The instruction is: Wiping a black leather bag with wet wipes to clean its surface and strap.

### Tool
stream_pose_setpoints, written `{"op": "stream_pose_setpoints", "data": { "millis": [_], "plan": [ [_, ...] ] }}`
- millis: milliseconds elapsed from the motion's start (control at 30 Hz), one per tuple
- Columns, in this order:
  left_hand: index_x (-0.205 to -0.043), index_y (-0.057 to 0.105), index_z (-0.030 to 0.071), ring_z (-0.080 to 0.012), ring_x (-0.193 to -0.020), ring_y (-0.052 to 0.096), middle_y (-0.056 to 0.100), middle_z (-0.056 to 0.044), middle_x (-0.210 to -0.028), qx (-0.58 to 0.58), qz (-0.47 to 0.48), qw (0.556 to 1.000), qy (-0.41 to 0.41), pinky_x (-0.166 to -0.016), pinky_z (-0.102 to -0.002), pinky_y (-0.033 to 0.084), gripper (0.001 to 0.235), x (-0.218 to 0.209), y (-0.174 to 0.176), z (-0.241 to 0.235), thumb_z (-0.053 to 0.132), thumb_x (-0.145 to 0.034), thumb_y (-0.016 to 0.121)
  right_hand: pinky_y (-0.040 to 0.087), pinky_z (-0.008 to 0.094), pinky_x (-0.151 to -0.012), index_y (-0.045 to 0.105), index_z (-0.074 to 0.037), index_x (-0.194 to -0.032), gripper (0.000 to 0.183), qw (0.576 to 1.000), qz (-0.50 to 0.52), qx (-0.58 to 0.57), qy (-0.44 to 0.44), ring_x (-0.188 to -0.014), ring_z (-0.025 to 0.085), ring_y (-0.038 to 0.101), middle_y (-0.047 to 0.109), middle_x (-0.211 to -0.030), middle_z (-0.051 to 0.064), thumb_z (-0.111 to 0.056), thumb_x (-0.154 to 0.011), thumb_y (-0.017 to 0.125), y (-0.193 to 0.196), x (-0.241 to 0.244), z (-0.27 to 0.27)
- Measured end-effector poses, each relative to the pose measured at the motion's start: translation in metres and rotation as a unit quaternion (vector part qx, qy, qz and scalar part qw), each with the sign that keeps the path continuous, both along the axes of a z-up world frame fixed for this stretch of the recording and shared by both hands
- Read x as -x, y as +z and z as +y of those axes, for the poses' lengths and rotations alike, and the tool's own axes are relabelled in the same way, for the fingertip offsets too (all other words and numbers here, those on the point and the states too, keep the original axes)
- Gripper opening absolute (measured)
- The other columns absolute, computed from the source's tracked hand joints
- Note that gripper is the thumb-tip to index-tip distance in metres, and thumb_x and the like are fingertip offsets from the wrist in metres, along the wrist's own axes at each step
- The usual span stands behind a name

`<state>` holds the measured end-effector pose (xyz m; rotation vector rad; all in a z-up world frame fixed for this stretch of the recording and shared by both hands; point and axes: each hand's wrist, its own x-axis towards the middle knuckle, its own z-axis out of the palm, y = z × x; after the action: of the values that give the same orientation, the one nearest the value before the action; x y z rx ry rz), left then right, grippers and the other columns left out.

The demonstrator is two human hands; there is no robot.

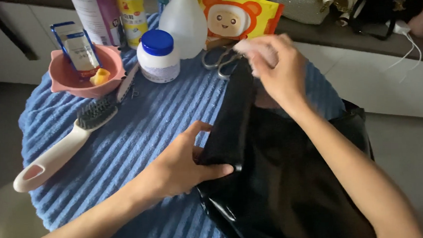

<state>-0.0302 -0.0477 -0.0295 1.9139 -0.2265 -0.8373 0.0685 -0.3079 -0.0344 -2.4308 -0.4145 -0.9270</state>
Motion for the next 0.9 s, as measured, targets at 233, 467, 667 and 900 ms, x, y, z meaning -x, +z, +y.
{"op": "stream_pose_setpoints", "data": {
  "millis": [233, 467, 667, 900],
  "plan": [
    [-0.149, 0.036, 0.020, -0.0211, -0.040, 0.055, 0.076, -0.013, -0.085, -0.012, -0.004, 1.000, -0.009, -0.033, -0.031, 0.042, 0.082, -0.001, -0.002, 0.002, 0.033, -0.082, 0.082, 0.064, 0.025, -0.083, 0.069, -0.015, -0.126, 0.030, 0.965, 0.196, 0.026, 0.173, -0.097, 0.017, 0.072, 0.076, -0.108, 0.006, -0.017, -0.097, 0.066, 0.011, 0.086, 0.053],
    [-0.145, 0.040, 0.023, -0.0204, -0.044, 0.059, 0.074, -0.012, -0.093, -0.024, -0.027, 0.999, -0.025, -0.033, -0.029, 0.045, 0.074, 0.000, 0.003, 0.003, 0.036, -0.083, 0.079, 0.055, 0.022, -0.064, 0.071, -0.015, -0.122, 0.027, 0.956, 0.170, 0.081, 0.227, -0.080, 0.013, 0.065, 0.073, -0.100, 0.005, -0.017, -0.096, 0.069, 0.004, 0.077, 0.044],
    [-0.153, 0.034, 0.023, -0.0186, -0.045, 0.060, 0.079, -0.010, -0.108, -0.058, -0.028, 0.997, -0.041, -0.036, -0.028, 0.045, 0.085, 0.002, 0.006, 0.006, 0.041, -0.082, 0.077, 0.058, 0.030, -0.065, 0.075, -0.006, -0.122, 0.025, 0.986, 0.049, 0.124, 0.102, -0.083, 0.021, 0.069, 0.075, -0.105, 0.013, -0.011, -0.097, 0.072, -0.018, 0.009, 0.013],
    [-0.139, 0.043, 0.014, -0.0183, -0.037, 0.056, 0.076, -0.009, -0.077, -0.022, -0.074, 0.996, -0.054, -0.035, -0.031, 0.042, 0.072, -0.001, -0.010, 0.008, 0.040, -0.082, 0.079, 0.065, 0.026, -0.076, 0.074, -0.018, -0.119, 0.030, 0.921, 0.379, 0.060, 0.070, -0.093, 0.014, 0.077, 0.078, -0.108, 0.003, -0.031, -0.093, 0.066, 0.037, 0.095, 0.081]
  ]
}}
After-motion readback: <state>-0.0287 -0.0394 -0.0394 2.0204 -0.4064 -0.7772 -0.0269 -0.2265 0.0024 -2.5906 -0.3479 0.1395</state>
